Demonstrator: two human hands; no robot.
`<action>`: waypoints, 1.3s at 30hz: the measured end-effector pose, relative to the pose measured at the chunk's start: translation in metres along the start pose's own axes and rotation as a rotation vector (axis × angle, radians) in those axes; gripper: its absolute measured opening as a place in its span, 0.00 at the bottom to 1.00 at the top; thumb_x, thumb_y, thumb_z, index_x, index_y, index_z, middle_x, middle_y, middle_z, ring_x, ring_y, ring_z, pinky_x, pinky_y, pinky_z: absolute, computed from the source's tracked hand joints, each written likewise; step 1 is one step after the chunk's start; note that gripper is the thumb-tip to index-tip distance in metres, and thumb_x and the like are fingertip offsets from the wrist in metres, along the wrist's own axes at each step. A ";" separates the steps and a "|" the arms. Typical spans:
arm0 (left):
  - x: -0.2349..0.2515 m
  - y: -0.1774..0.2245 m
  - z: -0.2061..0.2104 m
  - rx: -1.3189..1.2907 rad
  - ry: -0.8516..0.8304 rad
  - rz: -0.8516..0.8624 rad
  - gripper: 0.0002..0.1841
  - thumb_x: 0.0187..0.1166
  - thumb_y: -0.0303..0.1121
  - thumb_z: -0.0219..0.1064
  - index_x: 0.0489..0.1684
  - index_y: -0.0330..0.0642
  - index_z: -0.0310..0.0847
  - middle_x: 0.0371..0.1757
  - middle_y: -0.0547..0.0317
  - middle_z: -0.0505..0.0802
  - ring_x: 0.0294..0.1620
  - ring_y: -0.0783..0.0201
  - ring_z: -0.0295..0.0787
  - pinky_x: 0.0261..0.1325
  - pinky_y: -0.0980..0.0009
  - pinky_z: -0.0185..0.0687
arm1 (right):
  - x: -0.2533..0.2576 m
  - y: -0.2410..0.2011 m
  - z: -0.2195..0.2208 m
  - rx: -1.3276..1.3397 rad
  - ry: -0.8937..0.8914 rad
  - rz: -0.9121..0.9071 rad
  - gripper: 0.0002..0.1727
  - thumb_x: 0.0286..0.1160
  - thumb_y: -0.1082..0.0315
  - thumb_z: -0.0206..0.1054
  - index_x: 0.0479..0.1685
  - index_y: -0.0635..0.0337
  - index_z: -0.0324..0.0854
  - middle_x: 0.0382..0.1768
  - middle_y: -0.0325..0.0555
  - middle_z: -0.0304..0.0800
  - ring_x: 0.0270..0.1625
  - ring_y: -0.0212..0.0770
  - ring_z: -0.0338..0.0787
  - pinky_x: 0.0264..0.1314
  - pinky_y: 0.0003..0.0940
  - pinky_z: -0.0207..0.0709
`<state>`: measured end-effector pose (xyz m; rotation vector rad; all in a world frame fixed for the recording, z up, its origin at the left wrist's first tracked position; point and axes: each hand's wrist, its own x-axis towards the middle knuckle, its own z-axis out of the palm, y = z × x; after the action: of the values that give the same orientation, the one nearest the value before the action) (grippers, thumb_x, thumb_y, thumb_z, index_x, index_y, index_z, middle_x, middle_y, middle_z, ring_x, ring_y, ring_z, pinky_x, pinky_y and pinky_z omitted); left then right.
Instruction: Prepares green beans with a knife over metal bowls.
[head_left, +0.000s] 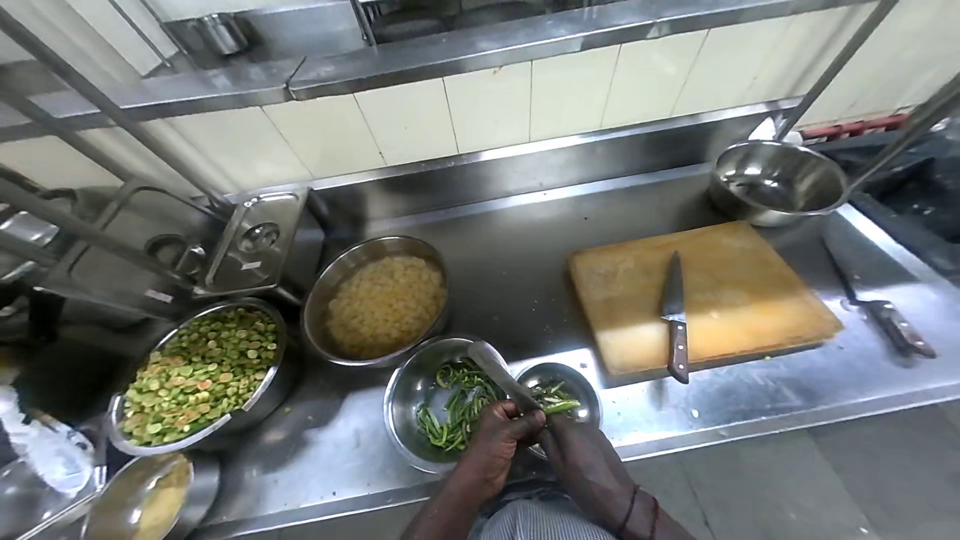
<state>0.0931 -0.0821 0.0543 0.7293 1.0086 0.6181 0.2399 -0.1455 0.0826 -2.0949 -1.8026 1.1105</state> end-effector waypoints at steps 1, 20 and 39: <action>0.000 -0.001 0.001 0.002 0.001 -0.010 0.04 0.75 0.22 0.73 0.36 0.29 0.83 0.31 0.48 0.92 0.32 0.61 0.90 0.43 0.65 0.90 | 0.001 0.001 0.002 -0.004 0.002 -0.011 0.23 0.91 0.55 0.47 0.54 0.63 0.82 0.41 0.58 0.90 0.51 0.58 0.92 0.57 0.55 0.82; -0.002 0.000 0.007 0.059 -0.106 0.125 0.03 0.78 0.23 0.70 0.40 0.31 0.87 0.36 0.52 0.93 0.37 0.63 0.91 0.49 0.67 0.90 | 0.009 0.035 0.006 0.884 0.110 0.077 0.23 0.76 0.47 0.71 0.54 0.58 0.82 0.31 0.42 0.85 0.24 0.36 0.82 0.28 0.34 0.81; 0.021 -0.022 0.006 0.612 0.044 0.303 0.09 0.82 0.34 0.69 0.44 0.36 0.89 0.41 0.56 0.92 0.42 0.68 0.88 0.52 0.69 0.85 | 0.023 0.053 0.011 1.279 -0.409 0.206 0.26 0.94 0.44 0.43 0.27 0.49 0.69 0.14 0.30 0.63 0.10 0.25 0.60 0.11 0.19 0.58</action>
<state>0.1099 -0.0809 0.0280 1.4310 1.1501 0.5869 0.2751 -0.1425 0.0354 -1.2681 -0.5193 2.0577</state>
